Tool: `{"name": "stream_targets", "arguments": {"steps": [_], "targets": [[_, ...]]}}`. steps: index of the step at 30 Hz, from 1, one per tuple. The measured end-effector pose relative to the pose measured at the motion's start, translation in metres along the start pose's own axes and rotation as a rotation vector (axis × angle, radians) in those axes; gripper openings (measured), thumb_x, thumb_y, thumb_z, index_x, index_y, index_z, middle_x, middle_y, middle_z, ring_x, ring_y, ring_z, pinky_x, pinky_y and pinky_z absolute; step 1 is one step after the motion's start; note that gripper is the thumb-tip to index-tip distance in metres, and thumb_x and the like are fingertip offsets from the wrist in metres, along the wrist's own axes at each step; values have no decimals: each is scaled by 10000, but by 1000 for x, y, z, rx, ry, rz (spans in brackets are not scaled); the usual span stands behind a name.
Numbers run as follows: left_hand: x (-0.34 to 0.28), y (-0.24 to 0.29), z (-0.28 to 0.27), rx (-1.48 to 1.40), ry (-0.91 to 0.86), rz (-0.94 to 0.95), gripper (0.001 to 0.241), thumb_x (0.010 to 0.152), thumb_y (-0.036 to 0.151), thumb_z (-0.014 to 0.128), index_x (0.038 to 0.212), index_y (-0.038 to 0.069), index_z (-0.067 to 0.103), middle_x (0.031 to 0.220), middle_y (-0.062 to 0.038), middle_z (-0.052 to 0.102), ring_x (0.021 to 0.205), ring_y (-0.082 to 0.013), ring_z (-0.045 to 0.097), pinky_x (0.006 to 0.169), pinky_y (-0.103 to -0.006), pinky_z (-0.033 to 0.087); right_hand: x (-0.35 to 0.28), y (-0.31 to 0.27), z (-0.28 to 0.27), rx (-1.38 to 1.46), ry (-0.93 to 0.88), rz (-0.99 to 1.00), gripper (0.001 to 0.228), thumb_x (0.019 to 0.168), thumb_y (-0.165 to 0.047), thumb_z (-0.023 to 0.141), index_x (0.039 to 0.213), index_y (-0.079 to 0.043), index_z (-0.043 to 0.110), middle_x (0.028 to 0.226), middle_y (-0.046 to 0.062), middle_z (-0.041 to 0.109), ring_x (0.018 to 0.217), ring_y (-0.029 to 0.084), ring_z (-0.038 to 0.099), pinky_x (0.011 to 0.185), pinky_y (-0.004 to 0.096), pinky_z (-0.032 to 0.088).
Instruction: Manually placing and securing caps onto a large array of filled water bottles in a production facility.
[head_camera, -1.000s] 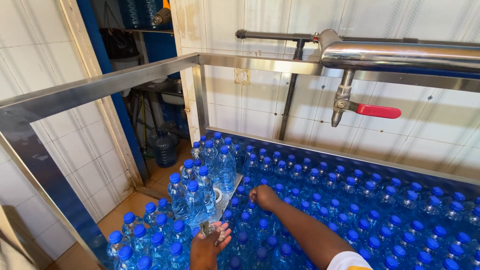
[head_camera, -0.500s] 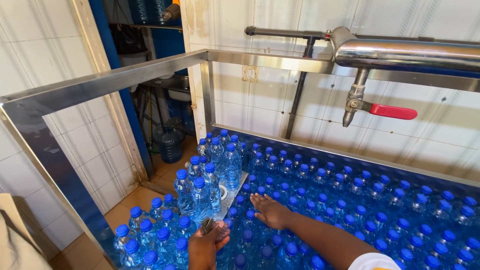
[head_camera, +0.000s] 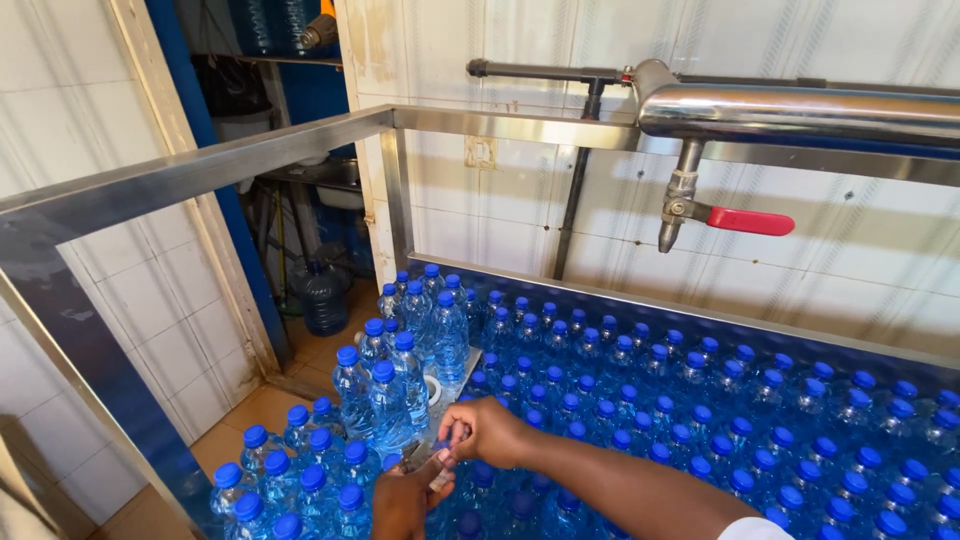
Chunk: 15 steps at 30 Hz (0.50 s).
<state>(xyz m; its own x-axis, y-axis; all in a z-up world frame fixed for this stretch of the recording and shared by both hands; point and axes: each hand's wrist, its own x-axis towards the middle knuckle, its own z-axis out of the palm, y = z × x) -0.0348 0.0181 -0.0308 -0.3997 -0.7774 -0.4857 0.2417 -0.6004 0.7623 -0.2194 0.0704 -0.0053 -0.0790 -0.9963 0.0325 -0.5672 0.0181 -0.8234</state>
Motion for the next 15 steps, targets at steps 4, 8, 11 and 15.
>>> {"name": "stream_targets", "arguments": {"steps": [4, 8, 11, 15], "targets": [[27, -14, -6, -130, 4, 56, 440, 860, -116, 882, 1211, -272, 667, 1041, -442, 779, 887, -498, 778, 819, -528, 676, -7, -4, 0, 148, 78, 65, 140, 927, 28, 870, 1035, -46, 820, 835, 93, 825, 696, 148, 752, 626, 302, 600], [17, -14, -5, -35, 32, 81, 309, 892, -141, 858, 1168, -246, 768, 1028, -366, 799, 872, -464, 775, 795, -501, 683, -15, -13, 5, 141, 124, 45, 88, 1049, -31, 737, 1025, -72, 811, 866, 83, 812, 729, 149, 751, 642, 309, 651], [-21, 9, 7, 139, 124, 131, 267, 909, -51, 877, 1116, -209, 818, 990, -320, 836, 825, -392, 806, 732, -430, 701, -18, -22, 5, 6, 194, -82, 102, 957, -74, 874, 941, -159, 819, 937, 23, 770, 802, 147, 709, 695, 330, 604], [33, -8, -17, 958, 255, 238, 523, 836, 685, 774, 1056, 243, 947, 993, -8, 924, 982, -215, 840, 906, -340, 582, -18, -21, -16, 427, -303, 148, 102, 1006, -59, 833, 1108, -72, 834, 971, 39, 841, 704, 89, 730, 597, 202, 551]]}}
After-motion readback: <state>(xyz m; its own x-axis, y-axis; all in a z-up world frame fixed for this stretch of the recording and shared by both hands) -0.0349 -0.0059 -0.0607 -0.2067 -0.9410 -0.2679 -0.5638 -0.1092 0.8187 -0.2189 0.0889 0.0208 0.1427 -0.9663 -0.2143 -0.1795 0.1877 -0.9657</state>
